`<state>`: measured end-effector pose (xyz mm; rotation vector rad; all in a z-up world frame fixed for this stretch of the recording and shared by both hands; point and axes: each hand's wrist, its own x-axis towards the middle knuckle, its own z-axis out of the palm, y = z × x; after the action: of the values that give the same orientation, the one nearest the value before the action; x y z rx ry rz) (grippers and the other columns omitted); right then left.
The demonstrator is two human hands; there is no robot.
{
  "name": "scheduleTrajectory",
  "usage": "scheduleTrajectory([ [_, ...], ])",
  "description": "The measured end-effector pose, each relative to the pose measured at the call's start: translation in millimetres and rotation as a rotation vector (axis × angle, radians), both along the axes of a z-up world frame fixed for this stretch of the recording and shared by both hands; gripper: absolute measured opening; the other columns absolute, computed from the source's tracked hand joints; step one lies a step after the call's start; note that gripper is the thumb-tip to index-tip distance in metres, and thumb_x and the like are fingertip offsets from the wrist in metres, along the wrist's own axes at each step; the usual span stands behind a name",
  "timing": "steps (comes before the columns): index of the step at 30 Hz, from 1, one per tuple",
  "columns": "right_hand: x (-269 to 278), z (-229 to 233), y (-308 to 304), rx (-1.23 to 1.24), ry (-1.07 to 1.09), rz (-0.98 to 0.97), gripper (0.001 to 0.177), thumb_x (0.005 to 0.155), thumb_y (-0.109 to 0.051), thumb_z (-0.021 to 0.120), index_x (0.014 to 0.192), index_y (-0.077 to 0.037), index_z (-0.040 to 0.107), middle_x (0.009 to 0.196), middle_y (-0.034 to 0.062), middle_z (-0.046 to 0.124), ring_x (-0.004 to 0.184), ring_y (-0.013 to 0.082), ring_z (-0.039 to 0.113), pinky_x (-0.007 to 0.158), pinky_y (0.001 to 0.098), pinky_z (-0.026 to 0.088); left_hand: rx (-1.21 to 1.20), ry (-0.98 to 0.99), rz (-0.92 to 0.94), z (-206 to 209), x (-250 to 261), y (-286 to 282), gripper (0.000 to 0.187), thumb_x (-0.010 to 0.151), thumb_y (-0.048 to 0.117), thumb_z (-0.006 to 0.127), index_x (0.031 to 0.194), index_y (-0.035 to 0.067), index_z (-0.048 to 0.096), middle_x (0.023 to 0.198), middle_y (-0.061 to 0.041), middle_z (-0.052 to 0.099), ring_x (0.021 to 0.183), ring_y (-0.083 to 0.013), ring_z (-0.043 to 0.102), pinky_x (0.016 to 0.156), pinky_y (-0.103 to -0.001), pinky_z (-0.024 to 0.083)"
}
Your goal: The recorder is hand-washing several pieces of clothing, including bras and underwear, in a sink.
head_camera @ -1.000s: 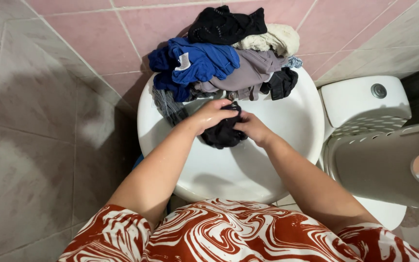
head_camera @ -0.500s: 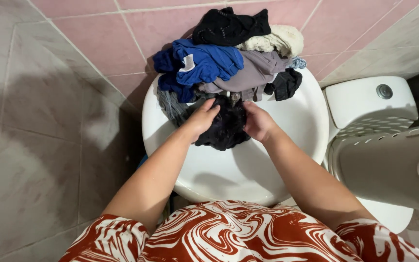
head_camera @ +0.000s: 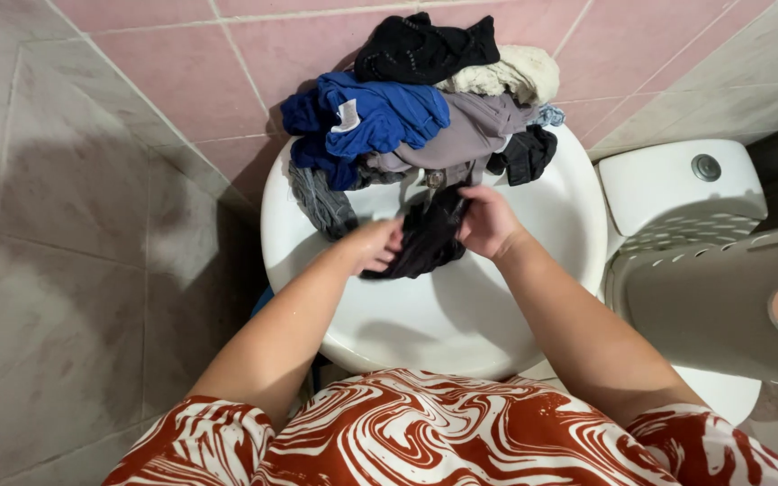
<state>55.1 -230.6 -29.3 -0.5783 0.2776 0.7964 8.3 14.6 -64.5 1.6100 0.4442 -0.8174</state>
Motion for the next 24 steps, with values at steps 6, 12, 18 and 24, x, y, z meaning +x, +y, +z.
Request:
scheduleTrajectory([
  [6, -16.1, 48.4, 36.1, -0.537, -0.1, 0.274, 0.06, 0.079, -0.009, 0.065, 0.135, -0.025, 0.049, 0.123, 0.0025, 0.063, 0.111, 0.0221, 0.064, 0.094, 0.0419, 0.053, 0.611, -0.555, -0.287, 9.3, -12.8, -3.3, 0.051, 0.078, 0.011, 0.074, 0.126, 0.009, 0.059, 0.124, -0.017, 0.066, 0.117, -0.0349, 0.062, 0.097, -0.043, 0.052],
  [12, 7.8, 9.7, 17.9, -0.841, -0.615, 0.541, 0.046, 0.075, 0.003, 0.064, 0.119, -0.009, 0.072, 0.106, 0.006, 0.073, 0.097, 0.0187, 0.065, 0.088, 0.0296, 0.052, 0.172, -0.907, -0.297, 20.9, -1.1, -14.4, 0.059, 0.073, 0.011, 0.073, 0.129, 0.007, 0.058, 0.116, -0.018, 0.07, 0.109, -0.0376, 0.067, 0.091, -0.045, 0.052],
  [18, -25.7, 172.0, 5.1, -1.063, -1.229, 0.661, 0.031, 0.078, 0.0, 0.057, 0.105, 0.0, 0.072, 0.087, 0.0057, 0.075, 0.082, 0.0133, 0.063, 0.078, 0.0311, 0.054, 0.177, -0.814, -0.499, 69.4, -12.9, -14.2, 0.044, 0.074, 0.039, 0.085, 0.103, 0.008, 0.076, 0.101, -0.016, 0.079, 0.095, -0.0294, 0.074, 0.091, -0.039, 0.055],
  [24, -27.8, 192.2, -30.8, -0.511, -0.925, 0.17, 0.037, 0.079, 0.0, 0.063, 0.115, 0.003, 0.07, 0.11, 0.0073, 0.073, 0.103, 0.0172, 0.065, 0.096, 0.0314, 0.05, -0.038, -0.992, -0.421, 84.1, 5.9, 15.4, 0.054, 0.072, 0.036, 0.089, 0.114, 0.006, 0.072, 0.108, -0.009, 0.074, 0.102, -0.0213, 0.067, 0.091, -0.036, 0.051],
])
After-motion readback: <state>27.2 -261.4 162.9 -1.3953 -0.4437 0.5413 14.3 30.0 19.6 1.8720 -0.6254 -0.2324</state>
